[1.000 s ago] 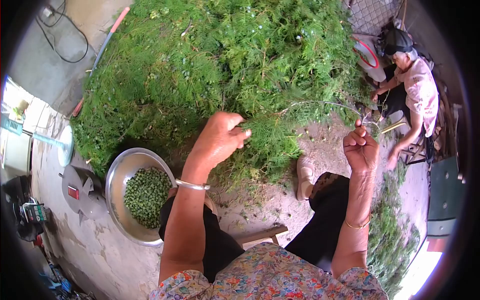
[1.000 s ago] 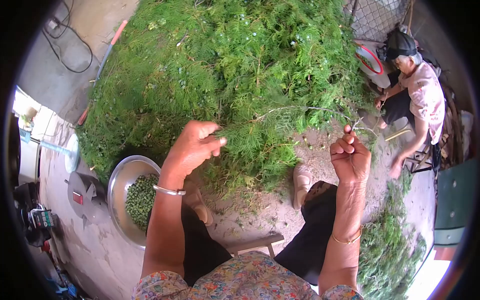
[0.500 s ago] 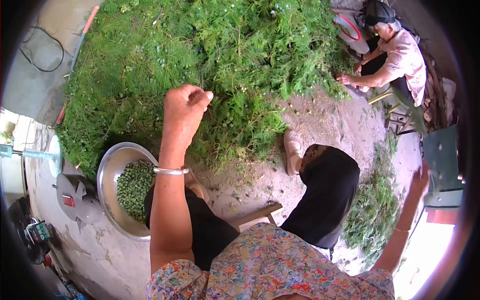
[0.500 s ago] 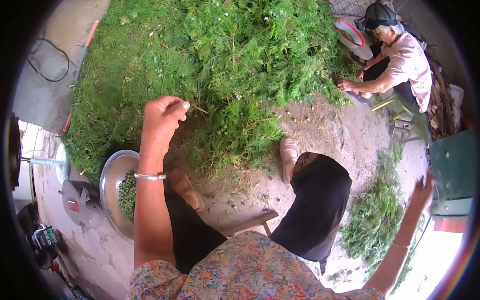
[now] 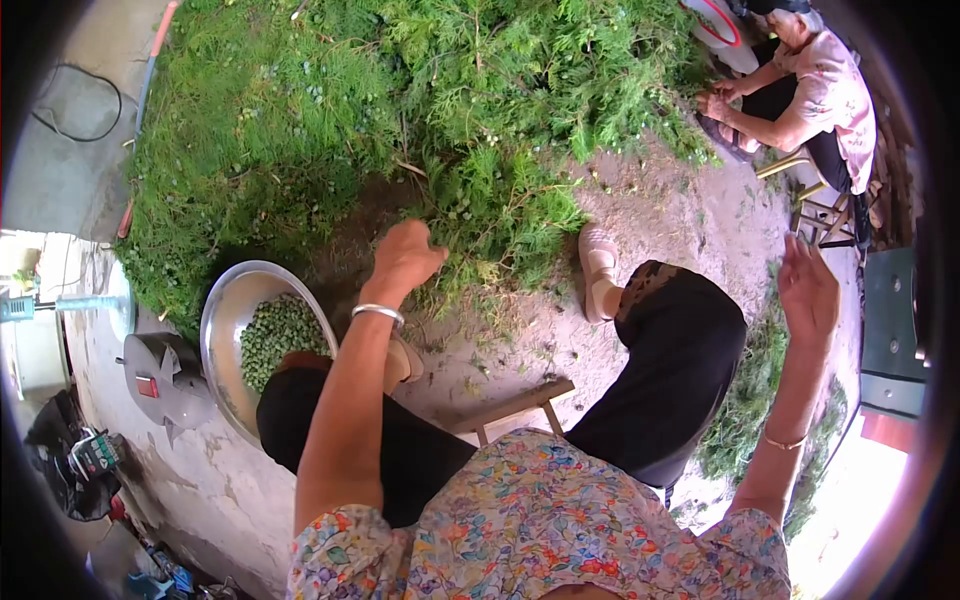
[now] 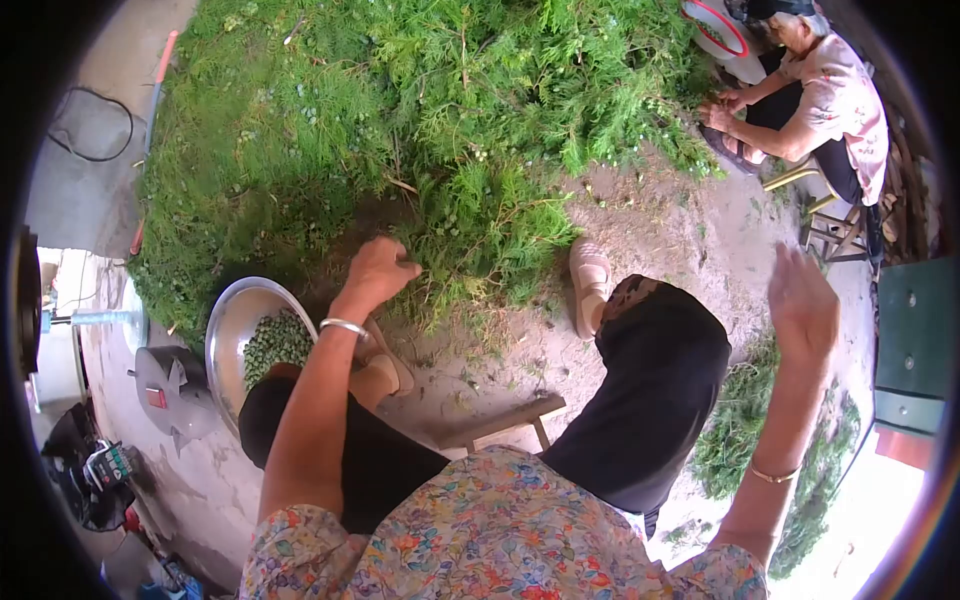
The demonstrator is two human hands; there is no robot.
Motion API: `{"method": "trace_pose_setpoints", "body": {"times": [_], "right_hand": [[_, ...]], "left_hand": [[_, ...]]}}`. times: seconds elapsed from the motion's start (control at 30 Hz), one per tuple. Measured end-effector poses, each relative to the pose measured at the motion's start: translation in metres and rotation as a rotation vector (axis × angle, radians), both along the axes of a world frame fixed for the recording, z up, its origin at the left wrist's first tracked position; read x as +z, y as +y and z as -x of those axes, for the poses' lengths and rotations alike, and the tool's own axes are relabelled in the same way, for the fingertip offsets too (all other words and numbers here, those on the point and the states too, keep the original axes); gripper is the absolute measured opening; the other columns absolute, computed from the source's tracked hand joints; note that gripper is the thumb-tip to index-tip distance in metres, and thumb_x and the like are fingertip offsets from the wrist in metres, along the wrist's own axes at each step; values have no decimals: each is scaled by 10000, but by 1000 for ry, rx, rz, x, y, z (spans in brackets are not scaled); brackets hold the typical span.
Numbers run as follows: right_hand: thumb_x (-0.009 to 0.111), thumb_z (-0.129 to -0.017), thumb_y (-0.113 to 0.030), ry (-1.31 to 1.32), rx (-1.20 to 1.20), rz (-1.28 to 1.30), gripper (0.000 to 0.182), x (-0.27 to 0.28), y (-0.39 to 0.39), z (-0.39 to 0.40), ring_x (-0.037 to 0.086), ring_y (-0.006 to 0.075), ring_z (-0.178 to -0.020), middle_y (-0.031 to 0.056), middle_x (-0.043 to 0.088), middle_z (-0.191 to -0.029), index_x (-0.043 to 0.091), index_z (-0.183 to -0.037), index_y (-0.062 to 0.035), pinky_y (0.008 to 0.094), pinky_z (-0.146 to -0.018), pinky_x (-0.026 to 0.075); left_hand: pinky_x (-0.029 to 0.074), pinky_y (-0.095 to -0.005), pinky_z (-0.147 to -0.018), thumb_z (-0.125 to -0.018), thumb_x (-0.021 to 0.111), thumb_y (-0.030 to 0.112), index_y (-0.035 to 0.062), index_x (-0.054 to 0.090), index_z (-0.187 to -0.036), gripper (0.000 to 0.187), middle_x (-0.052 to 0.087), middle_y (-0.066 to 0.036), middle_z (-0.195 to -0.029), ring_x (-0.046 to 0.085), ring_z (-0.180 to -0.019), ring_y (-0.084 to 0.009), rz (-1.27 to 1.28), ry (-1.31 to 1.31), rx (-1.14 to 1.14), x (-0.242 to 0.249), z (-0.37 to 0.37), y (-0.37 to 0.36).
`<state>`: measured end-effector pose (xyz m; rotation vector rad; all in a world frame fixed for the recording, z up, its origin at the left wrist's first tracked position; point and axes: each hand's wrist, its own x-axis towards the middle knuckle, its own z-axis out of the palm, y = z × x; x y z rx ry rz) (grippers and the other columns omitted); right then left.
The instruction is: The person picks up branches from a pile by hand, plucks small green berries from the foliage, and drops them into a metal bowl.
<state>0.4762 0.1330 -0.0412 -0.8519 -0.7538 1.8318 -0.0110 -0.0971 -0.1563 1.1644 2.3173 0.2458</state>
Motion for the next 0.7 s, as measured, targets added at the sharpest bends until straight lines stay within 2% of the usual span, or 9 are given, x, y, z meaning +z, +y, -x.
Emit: {"method": "trace_pose_setpoints", "body": {"times": [0.07, 0.13, 0.27, 0.37, 0.43, 0.53, 0.63, 0.67, 0.7], "right_hand": [[493, -933, -134, -74, 17, 71, 267, 35, -31, 99, 583, 202, -902, 151, 581, -1071, 521, -1110, 65, 291, -751, 503], [491, -908, -94, -48, 249, -66, 284, 41, -41, 157, 556, 193, -831, 189, 579, -1035, 493, -1112, 103, 293, -728, 469], [531, -884, -118, -186, 344, -50, 273, 43, -59, 242, 587, 173, -738, 162, 636, -894, 532, -1055, 95, 257, -667, 448], [534, -887, -134, -225, 409, 5, 259, 27, -62, 266, 590, 165, -725, 157, 642, -888, 546, -1024, 85, 254, -651, 450], [537, -888, -142, -261, 408, 67, 257, 20, -63, 268, 588, 160, -722, 155, 642, -887, 550, -1017, 80, 253, -643, 451], [545, -881, -148, -245, 427, 161, 241, 17, -62, 263, 585, 151, -704, 149, 643, -872, 555, -996, 64, 257, -639, 453], [551, -881, -155, -204, 448, 194, 235, 19, -58, 263, 585, 148, -699, 145, 645, -856, 560, -985, 55, 256, -640, 453], [554, -883, -154, -218, 451, 188, 218, 21, -57, 264, 586, 144, -686, 136, 648, -838, 565, -969, 46, 254, -635, 455], [554, -883, -154, -222, 442, 186, 218, 21, -56, 265, 586, 144, -686, 136, 648, -838, 565, -969, 46, 254, -635, 455]], "left_hand": [[484, -449, -786, -727, 701, 241, -57, 609, -878, 346, 630, -248, -911, 607, -877, -402, 111, -121, 16, -48, 2, -2], [492, -451, -760, -706, 713, 251, -62, 618, -860, 361, 635, -246, -886, 613, -828, -416, 26, -107, 215, -112, -6, -19], [466, -439, -730, -683, 715, 229, -80, 614, -763, 335, 613, -273, -792, 611, -797, -396, 47, -138, 256, -159, -32, -31], [476, -429, -775, -717, 681, 193, -62, 625, -884, 311, 618, -272, -869, 604, -868, -398, 25, -126, 278, -165, -41, -21], [507, -416, -790, -737, 655, 97, -78, 578, -1010, 334, 594, -249, -1041, 606, -916, -376, -169, -26, 63, -157, -49, -9], [513, -413, -780, -756, 632, 61, -68, 541, -1090, 369, 566, -225, -1122, 605, -930, -371, -293, 48, -118, -177, -62, 16], [521, -415, -756, -762, 619, 60, -38, 514, -1140, 404, 514, -232, -1197, 600, -952, -366, -213, 55, -173, -198, -81, 34], [532, -428, -693, -763, 603, 72, -17, 530, -1142, 396, 582, -225, -1088, 619, -897, -370, -213, 63, -180, -212, -85, 36], [532, -428, -693, -763, 603, 72, -17, 530, -1142, 396, 582, -225, -1088, 619, -897, -370, -218, 58, -188, -213, -86, 39]]}}
